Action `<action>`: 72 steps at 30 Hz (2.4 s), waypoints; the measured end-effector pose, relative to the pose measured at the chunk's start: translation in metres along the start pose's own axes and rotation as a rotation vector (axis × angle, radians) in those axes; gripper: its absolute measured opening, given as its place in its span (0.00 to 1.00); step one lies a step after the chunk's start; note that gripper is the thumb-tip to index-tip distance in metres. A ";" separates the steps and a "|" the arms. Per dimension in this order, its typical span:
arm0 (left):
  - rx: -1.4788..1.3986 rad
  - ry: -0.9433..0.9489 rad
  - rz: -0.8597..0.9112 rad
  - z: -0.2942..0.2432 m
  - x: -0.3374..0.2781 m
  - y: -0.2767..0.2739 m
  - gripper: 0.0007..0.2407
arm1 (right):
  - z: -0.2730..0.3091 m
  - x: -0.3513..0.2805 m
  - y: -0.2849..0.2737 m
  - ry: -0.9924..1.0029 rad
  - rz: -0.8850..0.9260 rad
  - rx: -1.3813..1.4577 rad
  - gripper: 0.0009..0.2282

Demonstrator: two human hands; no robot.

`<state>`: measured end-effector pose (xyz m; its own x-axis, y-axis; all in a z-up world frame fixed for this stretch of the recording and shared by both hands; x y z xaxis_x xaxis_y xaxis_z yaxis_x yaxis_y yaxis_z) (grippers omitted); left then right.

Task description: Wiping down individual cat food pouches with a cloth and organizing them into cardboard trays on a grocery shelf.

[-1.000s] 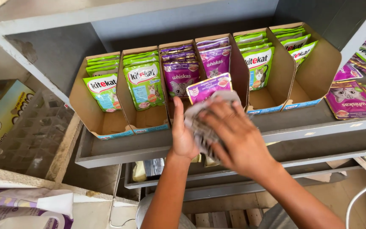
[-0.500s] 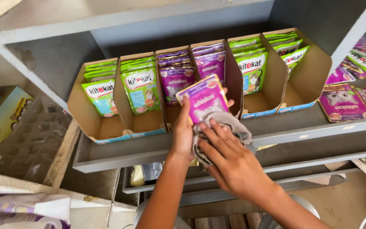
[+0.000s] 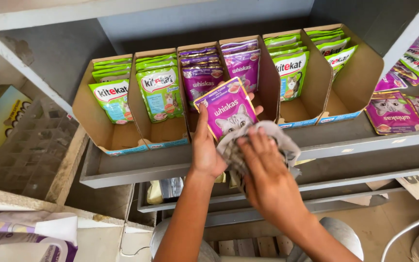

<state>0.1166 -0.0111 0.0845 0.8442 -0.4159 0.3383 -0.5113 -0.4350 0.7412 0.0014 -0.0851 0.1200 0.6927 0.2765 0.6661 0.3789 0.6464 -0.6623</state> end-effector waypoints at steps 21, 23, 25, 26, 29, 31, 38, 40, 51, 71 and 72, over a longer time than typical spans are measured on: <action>-0.127 -0.040 0.072 0.002 -0.004 -0.007 0.33 | 0.005 -0.001 -0.001 -0.049 0.040 -0.092 0.26; -0.111 -0.031 0.089 0.002 -0.005 -0.006 0.33 | -0.001 0.000 -0.001 -0.031 0.013 -0.111 0.26; -0.096 -0.021 0.112 0.000 -0.007 -0.004 0.34 | 0.002 -0.002 -0.002 -0.014 -0.018 -0.134 0.26; -0.167 -0.030 0.104 -0.002 -0.008 -0.004 0.32 | 0.011 -0.004 0.004 -0.078 0.059 -0.069 0.26; -0.196 -0.020 0.091 0.001 -0.004 -0.008 0.31 | 0.014 0.002 0.000 -0.108 0.080 -0.035 0.25; -0.155 -0.003 0.079 0.002 -0.005 -0.010 0.32 | 0.007 0.003 -0.005 -0.072 0.029 -0.062 0.24; -0.187 -0.010 0.083 0.000 -0.004 -0.008 0.30 | 0.008 -0.003 0.001 -0.108 0.129 -0.017 0.28; -0.181 -0.005 0.099 0.002 -0.004 -0.011 0.31 | 0.004 0.000 -0.003 -0.077 0.064 -0.033 0.26; -0.206 -0.005 0.130 0.000 -0.004 -0.003 0.30 | 0.000 -0.001 0.000 -0.047 0.022 -0.049 0.25; -0.091 -0.049 0.038 0.002 -0.010 -0.007 0.37 | 0.009 0.018 -0.042 -0.103 -0.110 0.104 0.25; -0.002 -0.087 -0.074 0.010 -0.010 -0.019 0.38 | 0.013 0.022 -0.036 -0.169 -0.079 0.089 0.26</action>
<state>0.1164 -0.0070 0.0618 0.8624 -0.4504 0.2311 -0.4477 -0.4655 0.7634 -0.0050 -0.0936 0.1630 0.5473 0.3335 0.7677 0.3669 0.7288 -0.5781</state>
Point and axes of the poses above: each hand's wrist, its own x-axis towards the middle knuckle, its own y-axis out of the palm, z = x × y, the point moved 8 cm from there along x, towards the middle knuckle, and after that the axes turned 5 degrees about x, right-handed, at the moved point
